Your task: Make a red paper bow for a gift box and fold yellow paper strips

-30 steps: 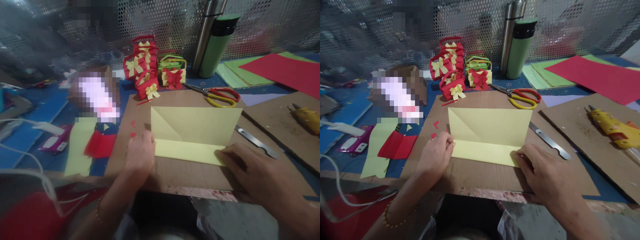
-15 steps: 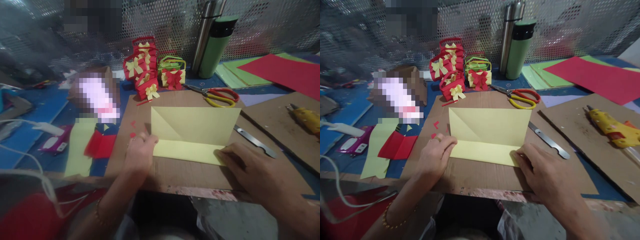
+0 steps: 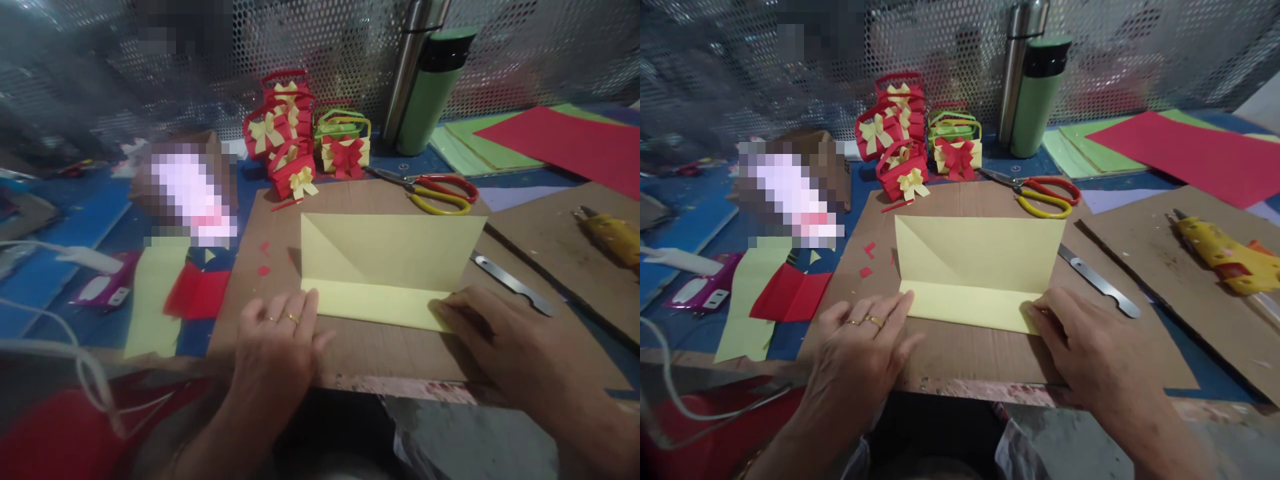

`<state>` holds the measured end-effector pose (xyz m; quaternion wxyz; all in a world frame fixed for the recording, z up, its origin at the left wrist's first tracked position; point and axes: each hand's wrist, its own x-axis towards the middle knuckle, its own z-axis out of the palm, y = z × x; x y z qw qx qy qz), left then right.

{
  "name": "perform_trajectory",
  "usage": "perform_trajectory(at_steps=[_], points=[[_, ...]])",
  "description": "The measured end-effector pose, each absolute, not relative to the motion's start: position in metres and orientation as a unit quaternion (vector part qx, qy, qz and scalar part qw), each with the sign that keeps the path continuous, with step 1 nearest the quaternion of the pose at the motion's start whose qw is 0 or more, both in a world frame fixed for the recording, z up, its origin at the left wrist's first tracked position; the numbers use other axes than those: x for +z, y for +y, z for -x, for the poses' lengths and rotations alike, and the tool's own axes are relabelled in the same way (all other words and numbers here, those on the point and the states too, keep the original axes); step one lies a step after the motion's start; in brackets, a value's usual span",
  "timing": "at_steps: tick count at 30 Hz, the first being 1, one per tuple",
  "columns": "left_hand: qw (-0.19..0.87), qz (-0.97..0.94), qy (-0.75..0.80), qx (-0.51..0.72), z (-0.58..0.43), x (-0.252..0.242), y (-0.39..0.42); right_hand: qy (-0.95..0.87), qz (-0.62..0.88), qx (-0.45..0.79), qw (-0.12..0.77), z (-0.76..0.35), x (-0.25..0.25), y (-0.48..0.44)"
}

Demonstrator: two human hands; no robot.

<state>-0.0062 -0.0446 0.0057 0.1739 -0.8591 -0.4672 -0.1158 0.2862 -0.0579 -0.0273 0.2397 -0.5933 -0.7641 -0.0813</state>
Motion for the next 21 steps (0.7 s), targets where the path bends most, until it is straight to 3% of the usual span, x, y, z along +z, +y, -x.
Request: perform_trajectory(at_steps=[21], points=[[0.164, 0.836, -0.52, -0.053, 0.003, -0.011, -0.067, -0.765, 0.596, -0.076, 0.234, -0.288, -0.029, -0.058]])
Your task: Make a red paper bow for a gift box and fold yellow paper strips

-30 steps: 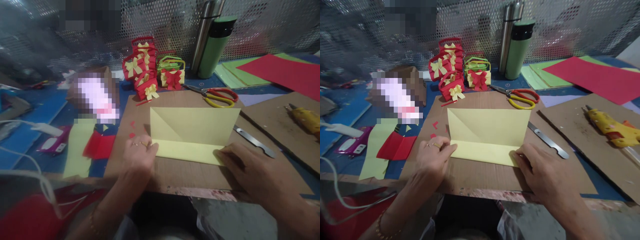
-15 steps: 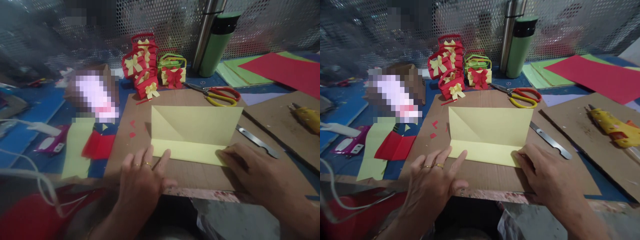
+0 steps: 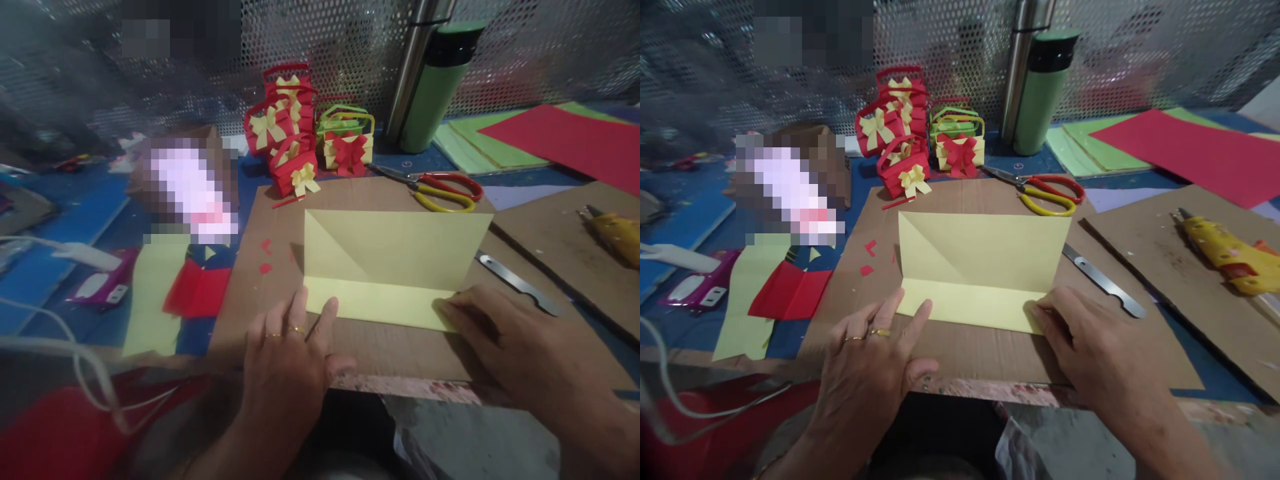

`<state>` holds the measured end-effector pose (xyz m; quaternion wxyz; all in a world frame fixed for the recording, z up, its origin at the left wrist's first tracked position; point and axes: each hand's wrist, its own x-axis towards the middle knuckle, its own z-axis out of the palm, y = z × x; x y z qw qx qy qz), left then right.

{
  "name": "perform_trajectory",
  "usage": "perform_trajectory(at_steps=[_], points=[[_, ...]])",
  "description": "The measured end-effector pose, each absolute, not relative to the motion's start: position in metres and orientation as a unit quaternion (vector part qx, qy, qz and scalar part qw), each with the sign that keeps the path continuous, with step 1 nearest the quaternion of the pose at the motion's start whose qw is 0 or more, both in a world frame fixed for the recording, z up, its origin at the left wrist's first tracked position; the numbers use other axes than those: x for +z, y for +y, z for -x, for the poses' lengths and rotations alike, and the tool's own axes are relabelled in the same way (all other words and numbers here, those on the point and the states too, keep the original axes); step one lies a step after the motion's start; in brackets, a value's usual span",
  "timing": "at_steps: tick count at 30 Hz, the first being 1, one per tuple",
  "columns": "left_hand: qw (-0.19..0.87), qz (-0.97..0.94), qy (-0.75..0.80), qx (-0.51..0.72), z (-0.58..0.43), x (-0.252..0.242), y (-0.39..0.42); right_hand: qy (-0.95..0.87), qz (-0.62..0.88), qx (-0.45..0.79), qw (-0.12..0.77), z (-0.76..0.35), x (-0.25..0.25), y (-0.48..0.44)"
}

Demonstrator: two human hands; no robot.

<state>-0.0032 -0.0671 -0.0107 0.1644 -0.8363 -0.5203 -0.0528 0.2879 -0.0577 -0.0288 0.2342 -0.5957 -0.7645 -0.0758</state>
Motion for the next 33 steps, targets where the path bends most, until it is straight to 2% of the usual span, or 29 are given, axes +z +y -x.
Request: perform_trajectory(at_steps=[11, 18, 23, 33], points=[[0.148, 0.846, -0.51, -0.051, -0.002, -0.004, -0.067, -0.763, 0.593, -0.086, 0.243, -0.285, -0.025, -0.056], [0.155, 0.856, -0.489, -0.062, 0.001, -0.008, -0.067, -0.754, 0.608, -0.044, 0.245, -0.286, -0.027, -0.057], [0.168, 0.841, -0.499, -0.126, 0.0, -0.017, -0.072, -0.75, 0.611, -0.043, 0.251, -0.287, -0.028, -0.057], [0.177, 0.858, -0.471, -0.103, 0.01, -0.014, -0.076, -0.747, 0.621, -0.051, 0.231, -0.289, -0.032, -0.058]])
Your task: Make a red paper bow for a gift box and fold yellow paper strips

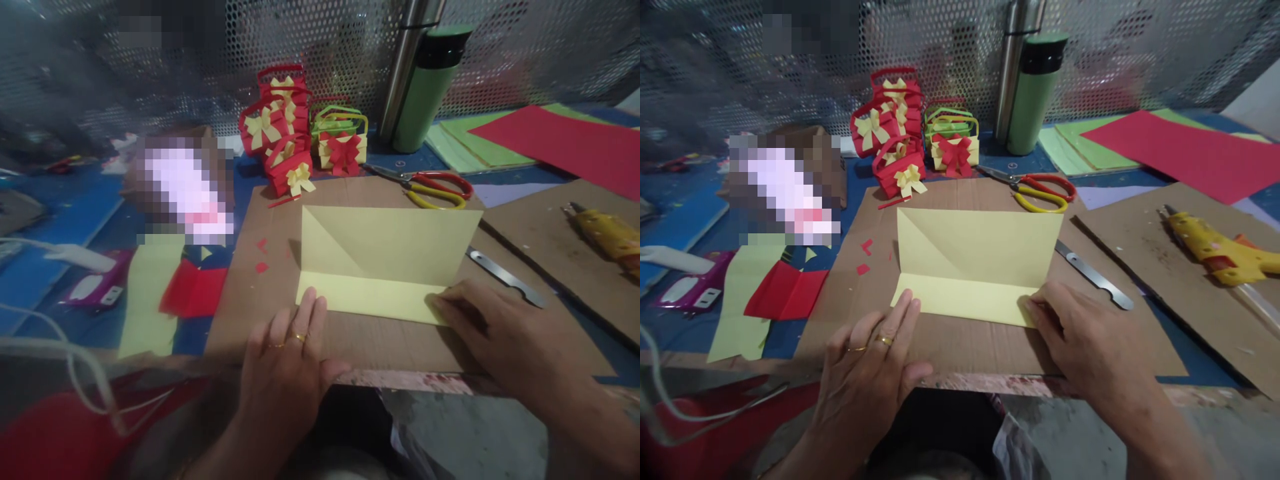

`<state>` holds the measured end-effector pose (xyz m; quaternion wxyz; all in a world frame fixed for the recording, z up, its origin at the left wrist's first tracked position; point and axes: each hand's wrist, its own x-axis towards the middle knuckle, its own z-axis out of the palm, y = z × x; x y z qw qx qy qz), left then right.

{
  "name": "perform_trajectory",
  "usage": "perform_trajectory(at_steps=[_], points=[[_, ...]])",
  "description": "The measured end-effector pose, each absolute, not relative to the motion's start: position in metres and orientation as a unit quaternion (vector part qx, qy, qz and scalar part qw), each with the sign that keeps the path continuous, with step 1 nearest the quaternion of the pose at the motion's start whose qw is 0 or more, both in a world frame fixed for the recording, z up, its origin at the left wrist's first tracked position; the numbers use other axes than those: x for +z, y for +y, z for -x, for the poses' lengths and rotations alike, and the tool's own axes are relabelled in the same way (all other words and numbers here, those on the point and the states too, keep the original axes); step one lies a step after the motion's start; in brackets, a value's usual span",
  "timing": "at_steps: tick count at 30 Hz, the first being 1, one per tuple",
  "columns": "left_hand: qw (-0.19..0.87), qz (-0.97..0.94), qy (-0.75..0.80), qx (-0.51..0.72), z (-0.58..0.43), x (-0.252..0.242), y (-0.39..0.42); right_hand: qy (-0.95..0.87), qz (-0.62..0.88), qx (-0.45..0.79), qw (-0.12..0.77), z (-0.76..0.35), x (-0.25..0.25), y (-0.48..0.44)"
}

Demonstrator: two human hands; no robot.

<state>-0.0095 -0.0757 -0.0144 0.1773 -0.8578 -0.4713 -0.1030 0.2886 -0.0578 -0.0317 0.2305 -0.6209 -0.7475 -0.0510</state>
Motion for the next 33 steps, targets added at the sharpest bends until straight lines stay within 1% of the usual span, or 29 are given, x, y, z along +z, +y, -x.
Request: perform_trajectory(at_steps=[11, 19, 22, 27, 30, 33], points=[[0.123, 0.858, -0.492, -0.084, 0.009, -0.012, -0.073, -0.753, 0.615, -0.05, 0.227, -0.287, -0.03, -0.057], [0.134, 0.854, -0.497, -0.081, 0.006, -0.01, -0.072, -0.751, 0.618, -0.051, 0.226, -0.285, -0.025, -0.056], [0.123, 0.85, -0.505, -0.085, 0.003, -0.011, -0.072, -0.745, 0.626, -0.037, 0.229, -0.282, -0.022, -0.057], [0.125, 0.836, -0.518, -0.135, 0.004, -0.022, -0.074, -0.743, 0.623, -0.029, 0.244, -0.278, -0.02, -0.055], [0.127, 0.844, -0.491, -0.176, 0.006, -0.028, -0.073, -0.742, 0.621, -0.031, 0.248, -0.276, -0.02, -0.055], [0.122, 0.851, -0.475, -0.186, 0.007, -0.027, -0.07, -0.741, 0.624, -0.035, 0.244, -0.276, -0.021, -0.055]])
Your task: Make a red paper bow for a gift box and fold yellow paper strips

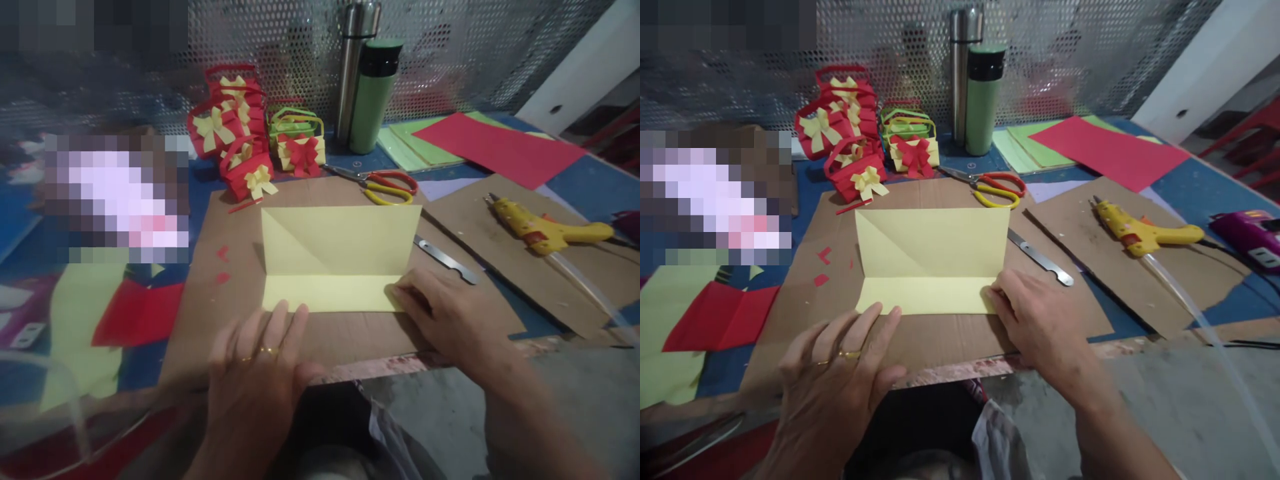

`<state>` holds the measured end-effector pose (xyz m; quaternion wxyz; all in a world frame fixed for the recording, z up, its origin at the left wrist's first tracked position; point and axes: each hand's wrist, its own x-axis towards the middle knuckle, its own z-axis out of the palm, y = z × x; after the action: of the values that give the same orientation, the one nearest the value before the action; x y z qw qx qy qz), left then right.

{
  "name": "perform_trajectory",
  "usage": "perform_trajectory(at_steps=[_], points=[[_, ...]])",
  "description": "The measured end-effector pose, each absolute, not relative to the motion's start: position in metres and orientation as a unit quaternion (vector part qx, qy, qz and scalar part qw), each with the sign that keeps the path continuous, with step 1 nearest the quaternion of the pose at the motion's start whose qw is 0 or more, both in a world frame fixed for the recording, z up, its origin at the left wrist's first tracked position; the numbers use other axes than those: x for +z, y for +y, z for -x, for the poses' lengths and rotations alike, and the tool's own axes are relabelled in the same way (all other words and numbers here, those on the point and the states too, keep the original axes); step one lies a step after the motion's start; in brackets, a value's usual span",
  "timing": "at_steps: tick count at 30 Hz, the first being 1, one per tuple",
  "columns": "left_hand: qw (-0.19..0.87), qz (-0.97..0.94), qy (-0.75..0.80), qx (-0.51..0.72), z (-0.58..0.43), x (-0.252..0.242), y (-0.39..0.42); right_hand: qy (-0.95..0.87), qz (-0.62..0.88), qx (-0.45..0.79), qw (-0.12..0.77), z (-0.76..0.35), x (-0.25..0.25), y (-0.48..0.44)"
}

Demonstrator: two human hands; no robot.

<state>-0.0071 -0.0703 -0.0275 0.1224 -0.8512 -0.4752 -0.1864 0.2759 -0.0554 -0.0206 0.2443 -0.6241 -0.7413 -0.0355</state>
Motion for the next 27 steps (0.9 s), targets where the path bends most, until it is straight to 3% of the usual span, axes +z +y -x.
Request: perform_trajectory(at_steps=[14, 27], points=[[0.145, 0.84, -0.507, -0.131, -0.001, -0.022, -0.074, -0.746, 0.62, -0.055, 0.238, -0.277, -0.023, -0.058], [0.194, 0.883, -0.407, -0.13, -0.001, -0.018, -0.05, -0.727, 0.627, -0.097, 0.262, -0.272, -0.026, -0.057]])
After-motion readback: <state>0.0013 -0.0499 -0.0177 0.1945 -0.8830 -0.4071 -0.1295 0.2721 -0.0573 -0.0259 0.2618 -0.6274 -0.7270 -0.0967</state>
